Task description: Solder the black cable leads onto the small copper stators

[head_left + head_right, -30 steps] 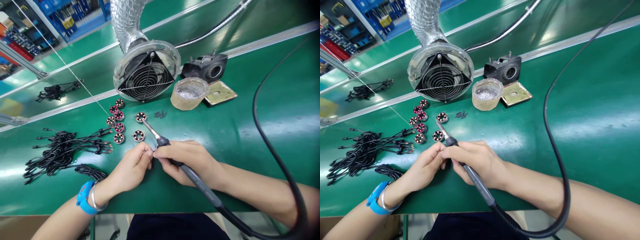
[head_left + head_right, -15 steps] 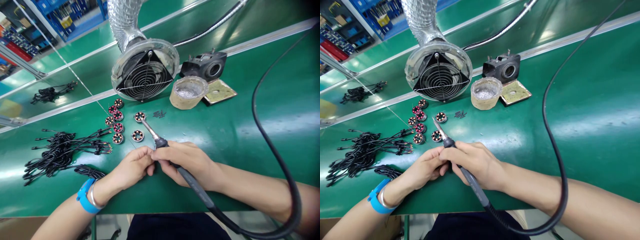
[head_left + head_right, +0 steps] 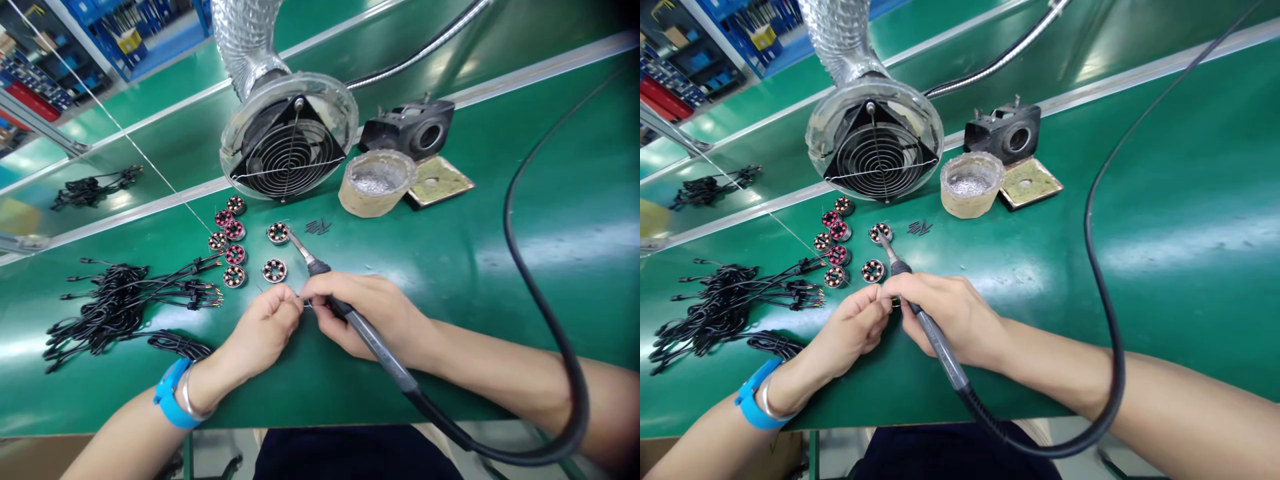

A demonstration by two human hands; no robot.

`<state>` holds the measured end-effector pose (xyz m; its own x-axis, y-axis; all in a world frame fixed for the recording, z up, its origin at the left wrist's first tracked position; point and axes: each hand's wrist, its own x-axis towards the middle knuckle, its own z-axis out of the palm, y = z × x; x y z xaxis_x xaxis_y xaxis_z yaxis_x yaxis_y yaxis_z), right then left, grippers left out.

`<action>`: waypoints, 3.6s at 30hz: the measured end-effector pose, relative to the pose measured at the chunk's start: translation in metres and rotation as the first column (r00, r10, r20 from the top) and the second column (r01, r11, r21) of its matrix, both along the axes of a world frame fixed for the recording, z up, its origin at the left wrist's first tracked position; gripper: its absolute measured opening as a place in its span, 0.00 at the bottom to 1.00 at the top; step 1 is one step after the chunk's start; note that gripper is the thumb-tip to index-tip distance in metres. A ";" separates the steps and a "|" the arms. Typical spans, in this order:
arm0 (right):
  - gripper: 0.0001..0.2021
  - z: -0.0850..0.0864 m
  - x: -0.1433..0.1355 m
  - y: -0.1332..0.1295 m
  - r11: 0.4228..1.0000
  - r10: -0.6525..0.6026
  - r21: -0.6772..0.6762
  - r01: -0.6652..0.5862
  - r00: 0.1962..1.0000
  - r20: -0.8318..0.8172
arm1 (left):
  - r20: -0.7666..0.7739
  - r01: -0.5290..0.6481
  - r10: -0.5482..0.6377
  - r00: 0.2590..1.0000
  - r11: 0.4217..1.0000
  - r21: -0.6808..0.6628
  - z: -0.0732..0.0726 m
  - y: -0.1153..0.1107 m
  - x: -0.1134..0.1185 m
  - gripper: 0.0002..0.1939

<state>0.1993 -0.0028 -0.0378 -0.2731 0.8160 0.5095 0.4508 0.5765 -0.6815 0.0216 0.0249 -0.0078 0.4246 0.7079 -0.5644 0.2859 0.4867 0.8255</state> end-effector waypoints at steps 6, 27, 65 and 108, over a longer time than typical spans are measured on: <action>0.17 0.002 0.002 0.000 0.995 -0.055 0.096 0.039 0.984 0.167 | -0.019 -0.016 0.018 1.000 0.998 0.068 -0.007 -0.001 -0.001 0.13; 0.13 0.030 0.027 -0.038 0.990 -0.143 -0.046 0.136 0.965 -0.221 | -0.082 0.015 -0.003 0.997 0.989 0.145 -0.010 -0.001 0.001 0.13; 0.13 0.037 0.031 -0.034 0.966 -0.237 0.076 0.247 0.964 -0.120 | -0.089 0.010 0.000 0.996 0.993 0.116 -0.009 -0.001 0.001 0.14; 0.14 0.004 0.006 0.015 0.982 0.182 0.056 -0.179 0.982 -0.048 | -0.227 0.232 -0.167 0.959 0.924 0.302 0.004 0.009 -0.013 0.13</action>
